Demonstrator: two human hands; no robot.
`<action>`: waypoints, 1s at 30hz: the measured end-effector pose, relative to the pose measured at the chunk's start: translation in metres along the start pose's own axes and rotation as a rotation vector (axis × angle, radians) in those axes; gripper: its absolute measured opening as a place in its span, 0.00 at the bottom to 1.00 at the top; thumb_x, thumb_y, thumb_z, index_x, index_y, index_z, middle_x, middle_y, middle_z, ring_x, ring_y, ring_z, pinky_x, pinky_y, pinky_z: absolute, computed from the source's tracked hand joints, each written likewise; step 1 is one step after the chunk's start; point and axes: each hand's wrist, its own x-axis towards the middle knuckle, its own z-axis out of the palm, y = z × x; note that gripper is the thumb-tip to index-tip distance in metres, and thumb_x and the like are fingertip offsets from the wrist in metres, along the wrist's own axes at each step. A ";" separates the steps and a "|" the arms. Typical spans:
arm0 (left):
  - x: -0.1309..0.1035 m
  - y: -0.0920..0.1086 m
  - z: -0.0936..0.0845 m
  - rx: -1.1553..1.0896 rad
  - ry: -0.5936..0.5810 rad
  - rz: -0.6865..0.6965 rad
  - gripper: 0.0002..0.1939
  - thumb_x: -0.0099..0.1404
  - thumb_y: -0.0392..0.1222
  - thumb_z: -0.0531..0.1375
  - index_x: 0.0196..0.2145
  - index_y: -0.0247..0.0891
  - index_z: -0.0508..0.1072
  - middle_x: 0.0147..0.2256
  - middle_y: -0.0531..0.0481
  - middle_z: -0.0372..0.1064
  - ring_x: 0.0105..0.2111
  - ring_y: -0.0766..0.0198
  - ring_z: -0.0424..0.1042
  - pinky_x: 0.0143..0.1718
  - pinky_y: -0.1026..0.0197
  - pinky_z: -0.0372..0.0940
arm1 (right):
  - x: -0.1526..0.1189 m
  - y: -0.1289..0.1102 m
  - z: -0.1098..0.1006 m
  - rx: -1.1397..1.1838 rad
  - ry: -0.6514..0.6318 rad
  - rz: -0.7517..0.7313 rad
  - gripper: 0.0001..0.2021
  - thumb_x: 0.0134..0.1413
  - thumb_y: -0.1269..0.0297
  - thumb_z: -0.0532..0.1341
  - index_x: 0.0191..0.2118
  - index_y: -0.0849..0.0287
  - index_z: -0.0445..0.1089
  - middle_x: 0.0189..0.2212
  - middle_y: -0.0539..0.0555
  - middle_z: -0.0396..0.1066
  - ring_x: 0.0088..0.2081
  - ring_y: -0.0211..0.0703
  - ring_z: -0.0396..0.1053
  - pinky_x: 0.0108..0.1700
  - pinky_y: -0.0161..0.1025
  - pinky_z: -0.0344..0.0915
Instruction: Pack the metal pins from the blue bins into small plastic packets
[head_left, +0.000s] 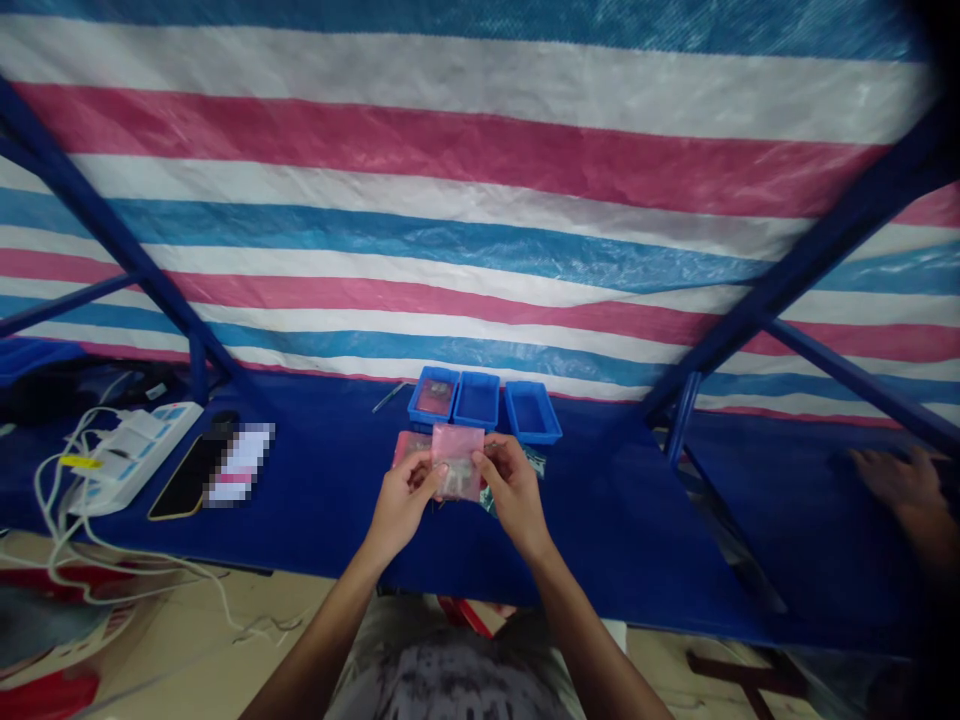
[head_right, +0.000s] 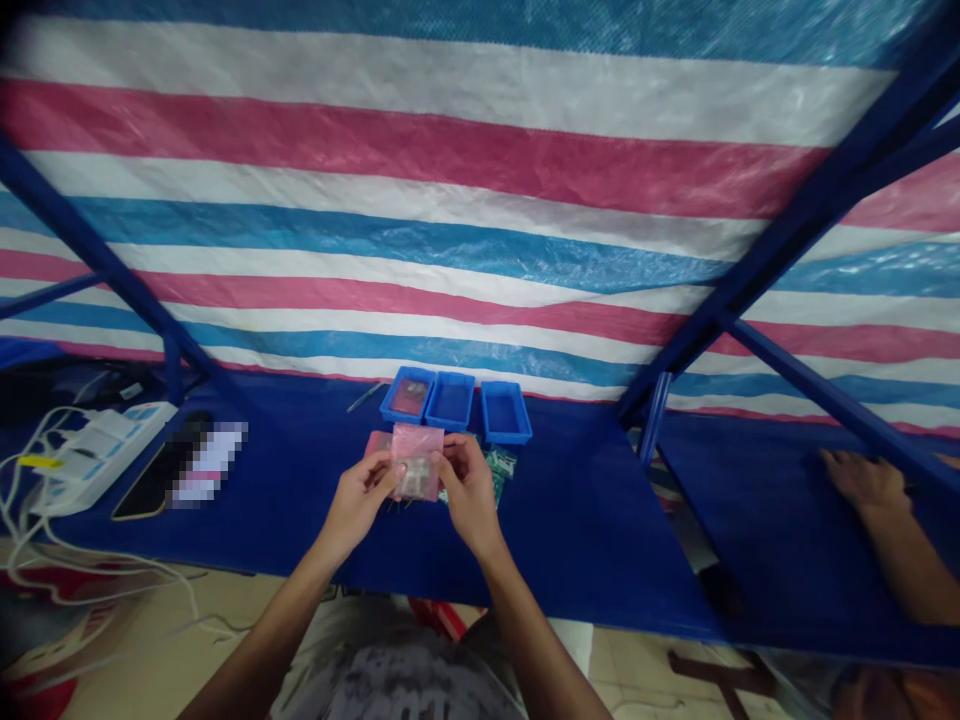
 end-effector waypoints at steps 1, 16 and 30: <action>-0.001 -0.001 0.000 -0.008 0.014 -0.006 0.19 0.67 0.55 0.67 0.46 0.38 0.78 0.34 0.49 0.76 0.30 0.60 0.74 0.33 0.61 0.68 | -0.001 0.000 0.000 -0.001 0.010 -0.005 0.15 0.64 0.48 0.66 0.46 0.51 0.69 0.34 0.51 0.71 0.30 0.43 0.67 0.33 0.39 0.66; -0.007 0.006 0.007 -0.006 -0.023 0.014 0.29 0.69 0.58 0.65 0.60 0.40 0.71 0.38 0.48 0.75 0.30 0.60 0.75 0.31 0.61 0.70 | -0.007 0.009 0.004 0.089 0.017 0.088 0.16 0.61 0.47 0.68 0.43 0.53 0.70 0.28 0.48 0.71 0.23 0.38 0.63 0.25 0.36 0.62; -0.016 -0.002 -0.009 0.718 0.032 0.564 0.17 0.71 0.33 0.59 0.52 0.48 0.80 0.62 0.43 0.63 0.62 0.47 0.64 0.61 0.45 0.63 | -0.019 0.002 -0.010 0.112 -0.115 0.243 0.23 0.58 0.46 0.70 0.51 0.51 0.66 0.20 0.41 0.65 0.16 0.35 0.59 0.18 0.31 0.56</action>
